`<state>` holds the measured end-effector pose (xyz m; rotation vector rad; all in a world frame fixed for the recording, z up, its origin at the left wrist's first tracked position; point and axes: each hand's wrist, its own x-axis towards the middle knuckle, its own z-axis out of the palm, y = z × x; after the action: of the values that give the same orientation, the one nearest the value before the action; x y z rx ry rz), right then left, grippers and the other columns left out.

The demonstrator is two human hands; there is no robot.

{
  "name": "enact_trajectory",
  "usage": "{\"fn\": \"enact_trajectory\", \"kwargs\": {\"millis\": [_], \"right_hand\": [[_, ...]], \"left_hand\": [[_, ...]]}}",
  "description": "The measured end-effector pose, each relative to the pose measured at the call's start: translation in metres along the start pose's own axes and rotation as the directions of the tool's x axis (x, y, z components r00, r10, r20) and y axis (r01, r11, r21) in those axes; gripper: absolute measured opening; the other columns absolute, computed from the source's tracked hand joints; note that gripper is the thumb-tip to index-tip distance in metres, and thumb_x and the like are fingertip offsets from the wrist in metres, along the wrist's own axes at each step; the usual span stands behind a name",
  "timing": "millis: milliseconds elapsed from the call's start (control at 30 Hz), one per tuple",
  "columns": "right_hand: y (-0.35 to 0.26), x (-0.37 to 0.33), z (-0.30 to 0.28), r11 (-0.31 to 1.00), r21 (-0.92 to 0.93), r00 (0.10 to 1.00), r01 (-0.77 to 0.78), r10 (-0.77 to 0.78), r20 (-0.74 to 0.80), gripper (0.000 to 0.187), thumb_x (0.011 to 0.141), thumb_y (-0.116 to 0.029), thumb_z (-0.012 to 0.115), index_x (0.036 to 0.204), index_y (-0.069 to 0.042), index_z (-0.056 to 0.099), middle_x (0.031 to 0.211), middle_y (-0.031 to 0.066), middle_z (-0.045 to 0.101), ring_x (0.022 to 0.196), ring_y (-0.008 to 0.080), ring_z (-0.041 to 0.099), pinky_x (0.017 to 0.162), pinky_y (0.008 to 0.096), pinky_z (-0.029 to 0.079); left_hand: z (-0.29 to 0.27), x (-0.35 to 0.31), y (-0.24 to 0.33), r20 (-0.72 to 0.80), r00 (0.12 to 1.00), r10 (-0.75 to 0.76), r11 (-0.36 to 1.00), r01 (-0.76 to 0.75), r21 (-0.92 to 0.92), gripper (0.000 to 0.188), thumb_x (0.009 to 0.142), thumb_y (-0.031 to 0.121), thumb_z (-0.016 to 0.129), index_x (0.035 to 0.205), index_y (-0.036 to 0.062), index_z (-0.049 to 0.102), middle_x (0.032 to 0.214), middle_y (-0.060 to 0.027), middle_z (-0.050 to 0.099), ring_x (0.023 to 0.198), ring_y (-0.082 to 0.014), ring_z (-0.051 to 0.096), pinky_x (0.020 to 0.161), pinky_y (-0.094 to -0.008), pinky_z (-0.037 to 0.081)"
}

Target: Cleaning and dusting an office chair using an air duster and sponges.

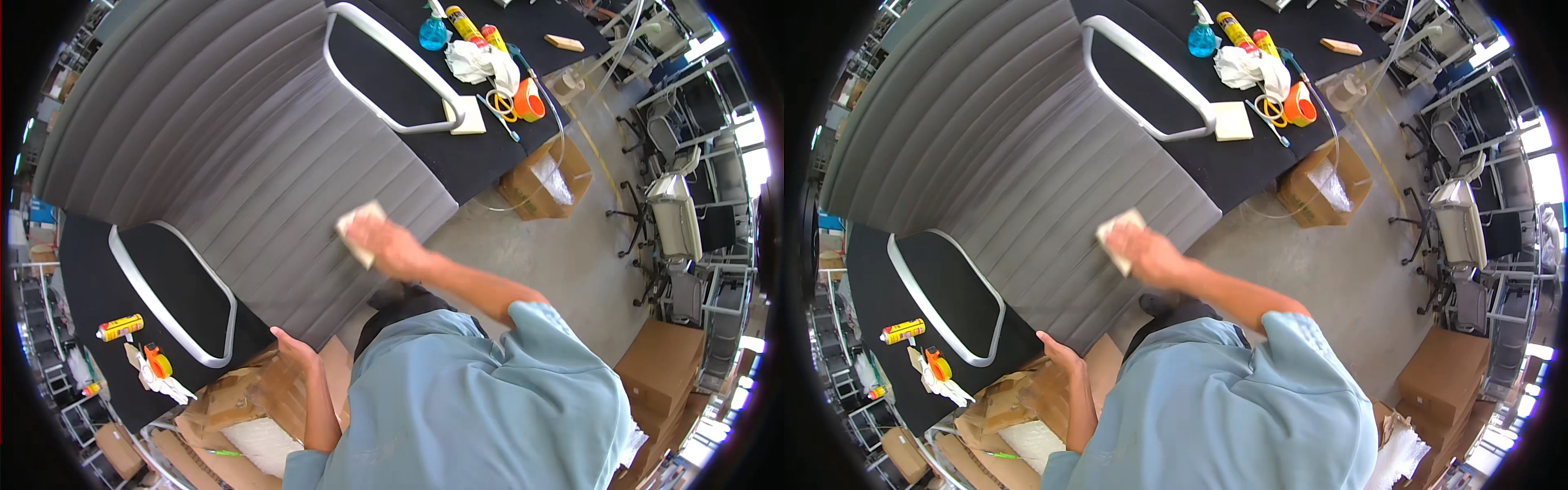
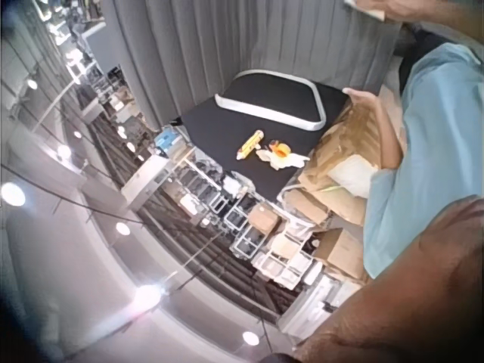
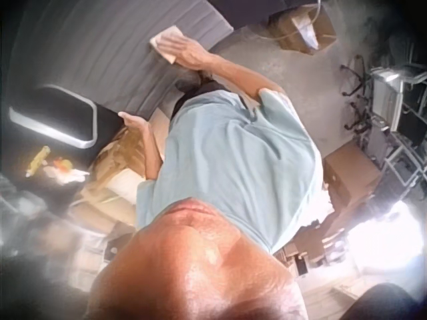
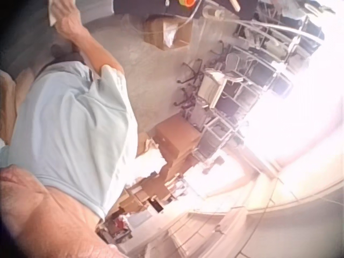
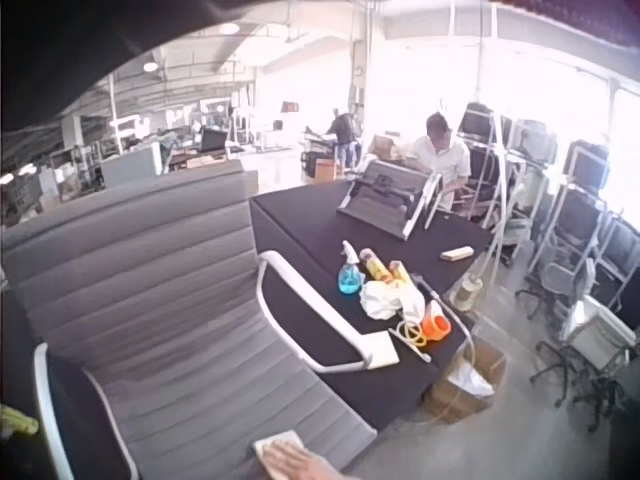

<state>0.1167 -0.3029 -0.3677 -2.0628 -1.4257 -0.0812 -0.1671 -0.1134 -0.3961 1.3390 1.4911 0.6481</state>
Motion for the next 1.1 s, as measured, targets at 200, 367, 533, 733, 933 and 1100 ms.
{"fn": "enact_trajectory", "kwargs": {"millis": [200, 367, 533, 733, 933, 1100], "right_hand": [[0.082, 0.078, -0.004, 0.902, -0.082, 0.875, -0.424, 0.385, -0.293, 0.07, 0.08, -0.006, 0.066, 0.146, 0.002, 0.045, 0.151, 0.0203, 0.048, 0.144, 0.037, 0.04, 0.119, 0.0485, 0.033], [-0.07, 0.022, 0.05, 0.915, 0.278, 0.956, 0.294, -0.284, -0.075, 0.061, 0.086, -0.008, 0.06, 0.145, -0.001, 0.05, 0.151, 0.0152, 0.051, 0.142, 0.0314, 0.047, 0.119, 0.0455, 0.038], [0.04, -0.032, -0.013, 0.975, 0.078, 0.975, -0.21, 0.215, -0.054, 0.076, 0.075, 0.002, 0.067, 0.148, -0.003, 0.046, 0.154, 0.0148, 0.046, 0.146, 0.0336, 0.04, 0.119, 0.0466, 0.036], [0.016, -0.04, -0.014, 0.941, 0.063, 0.917, -0.331, 0.337, -0.214, 0.075, 0.072, 0.004, 0.066, 0.145, 0.002, 0.048, 0.149, 0.0217, 0.049, 0.144, 0.0414, 0.04, 0.119, 0.0535, 0.033], [-0.052, -0.022, 0.013, 0.974, 0.226, 0.999, 0.023, -0.03, 0.024, 0.071, 0.073, -0.001, 0.07, 0.141, -0.006, 0.055, 0.146, 0.0159, 0.055, 0.139, 0.0354, 0.049, 0.116, 0.0484, 0.041], [0.073, 0.023, -0.046, 0.942, -0.107, 0.895, -0.318, 0.26, -0.362, 0.044, 0.076, 0.001, 0.068, 0.119, -0.005, 0.066, 0.122, 0.0168, 0.066, 0.117, 0.0361, 0.06, 0.098, 0.0492, 0.046]], "left_hand": [[0.007, -0.004, 0.011, -0.115, 0.993, -0.01, 1.0, 0.007, -0.026, 0.084, 0.104, 0.063, 0.041, 0.123, -0.0179, 0.058, 0.126, -0.0217, 0.064, 0.108, -0.029, 0.061, 0.098, -0.0377, 0.046], [-0.001, 0.013, -0.006, 0.004, 0.998, -0.066, 0.987, 0.066, -0.147, 0.087, 0.1, 0.066, 0.048, 0.131, -0.0149, 0.054, 0.131, -0.0179, 0.061, 0.115, -0.028, 0.061, 0.101, -0.0386, 0.048], [0.0, 0.004, 0.0, -0.068, 0.997, -0.041, 0.982, 0.028, -0.187, 0.085, 0.101, 0.064, 0.049, 0.129, -0.017, 0.056, 0.13, -0.018, 0.062, 0.112, -0.0262, 0.06, 0.1, -0.0377, 0.046], [0.005, 0.003, 0.007, -0.049, 0.995, -0.091, 0.97, 0.077, -0.23, 0.084, 0.101, 0.064, 0.049, 0.13, -0.0146, 0.056, 0.133, -0.0164, 0.061, 0.117, -0.0251, 0.058, 0.104, -0.0358, 0.044], [-0.002, 0.006, -0.009, 0.02, 0.999, -0.029, 0.98, 0.033, -0.196, 0.084, 0.103, 0.065, 0.042, 0.128, -0.0129, 0.06, 0.13, -0.0156, 0.064, 0.117, -0.0236, 0.058, 0.104, -0.0347, 0.044], [0.016, -0.005, 0.005, 0.042, 0.999, -0.006, 0.983, 0.014, -0.186, 0.079, 0.104, 0.063, 0.043, 0.119, -0.0117, 0.065, 0.118, -0.0125, 0.068, 0.108, -0.0214, 0.06, 0.099, -0.0332, 0.044]]}}
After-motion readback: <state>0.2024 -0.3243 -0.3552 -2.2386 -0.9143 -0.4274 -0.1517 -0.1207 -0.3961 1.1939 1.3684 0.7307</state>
